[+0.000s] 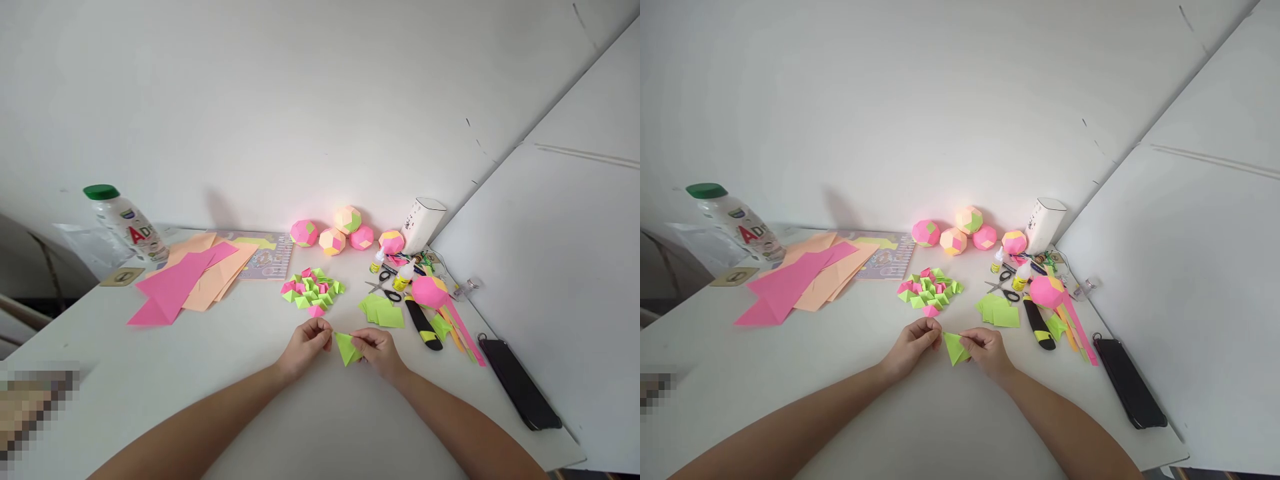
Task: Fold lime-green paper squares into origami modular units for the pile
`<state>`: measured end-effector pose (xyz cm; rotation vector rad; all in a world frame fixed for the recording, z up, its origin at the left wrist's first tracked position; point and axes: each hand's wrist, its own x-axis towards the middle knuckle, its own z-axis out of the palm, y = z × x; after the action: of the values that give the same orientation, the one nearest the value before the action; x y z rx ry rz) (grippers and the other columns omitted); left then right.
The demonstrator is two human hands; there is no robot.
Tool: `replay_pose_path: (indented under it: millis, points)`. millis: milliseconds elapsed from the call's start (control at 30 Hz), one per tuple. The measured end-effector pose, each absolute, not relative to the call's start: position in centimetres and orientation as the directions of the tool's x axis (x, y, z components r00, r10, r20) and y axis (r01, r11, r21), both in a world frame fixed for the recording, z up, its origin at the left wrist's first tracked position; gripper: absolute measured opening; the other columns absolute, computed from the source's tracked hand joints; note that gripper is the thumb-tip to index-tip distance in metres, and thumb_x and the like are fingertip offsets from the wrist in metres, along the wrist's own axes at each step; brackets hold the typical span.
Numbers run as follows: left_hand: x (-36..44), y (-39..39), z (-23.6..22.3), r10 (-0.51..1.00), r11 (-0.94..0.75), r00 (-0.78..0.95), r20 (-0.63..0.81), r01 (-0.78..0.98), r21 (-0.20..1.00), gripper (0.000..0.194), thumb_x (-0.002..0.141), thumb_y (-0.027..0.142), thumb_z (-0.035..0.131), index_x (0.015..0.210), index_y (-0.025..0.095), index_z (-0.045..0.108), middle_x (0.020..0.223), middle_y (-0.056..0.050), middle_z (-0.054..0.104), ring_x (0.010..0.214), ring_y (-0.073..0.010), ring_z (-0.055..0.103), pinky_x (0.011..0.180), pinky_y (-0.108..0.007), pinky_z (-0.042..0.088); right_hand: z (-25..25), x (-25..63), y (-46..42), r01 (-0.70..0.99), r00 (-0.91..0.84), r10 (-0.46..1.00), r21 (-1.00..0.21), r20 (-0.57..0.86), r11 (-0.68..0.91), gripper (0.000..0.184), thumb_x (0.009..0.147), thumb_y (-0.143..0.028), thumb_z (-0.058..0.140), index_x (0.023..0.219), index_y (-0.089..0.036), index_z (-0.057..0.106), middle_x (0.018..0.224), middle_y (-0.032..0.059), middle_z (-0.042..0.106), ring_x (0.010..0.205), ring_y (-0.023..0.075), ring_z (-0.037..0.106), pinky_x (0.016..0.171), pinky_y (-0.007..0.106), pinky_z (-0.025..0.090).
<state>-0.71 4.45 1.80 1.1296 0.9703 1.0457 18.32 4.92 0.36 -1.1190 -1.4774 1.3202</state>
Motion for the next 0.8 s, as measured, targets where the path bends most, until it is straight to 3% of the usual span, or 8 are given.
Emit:
replay_pose_path:
  millis: [200, 567, 800]
  points:
    - [-0.23, 4.12, 1.49, 0.928, 0.052, 0.372, 0.0, -0.128, 0.99, 0.023, 0.073, 0.037, 0.062, 0.077, 0.016, 0.053, 0.069, 0.001, 0.054, 0.061, -0.0106, 0.05, 0.057, -0.023, 0.039, 0.49, 18.26, 4.73, 0.107, -0.312, 0.95, -0.993, 0.015, 0.051, 0.022, 0.071, -0.035, 0.066, 0.079, -0.016, 0.071, 0.057, 0.0006, 0.062, 0.048, 0.0119, 0.056, 0.045, 0.023, 0.05]
    - [0.19, 3.98, 1.05, 0.935, 0.018, 0.355, -0.016, -0.003, 1.0, 0.017, 0.072, 0.028, 0.059, 0.067, 0.015, 0.049, 0.06, 0.004, 0.047, 0.052, -0.0072, 0.04, 0.048, -0.019, 0.031, 0.5, 18.02, 4.59, 0.174, -0.386, 0.921, -0.976, 0.054, 0.13, 0.02, 0.074, -0.031, 0.063, 0.079, -0.013, 0.071, 0.059, 0.0018, 0.061, 0.049, 0.0101, 0.052, 0.045, 0.022, 0.046]
    - [-0.44, 4.18, 1.74, 0.944, 0.11, 0.321, -0.071, -0.106, 0.988, 0.014, 0.07, 0.025, 0.059, 0.066, 0.016, 0.049, 0.055, 0.005, 0.047, 0.051, -0.008, 0.041, 0.051, -0.02, 0.033, 1.25, 18.09, 4.69, 0.122, -0.338, 0.941, -0.992, -0.016, 0.028, 0.019, 0.072, -0.032, 0.063, 0.07, -0.014, 0.066, 0.052, -0.0014, 0.053, 0.045, 0.0094, 0.046, 0.042, 0.022, 0.042]
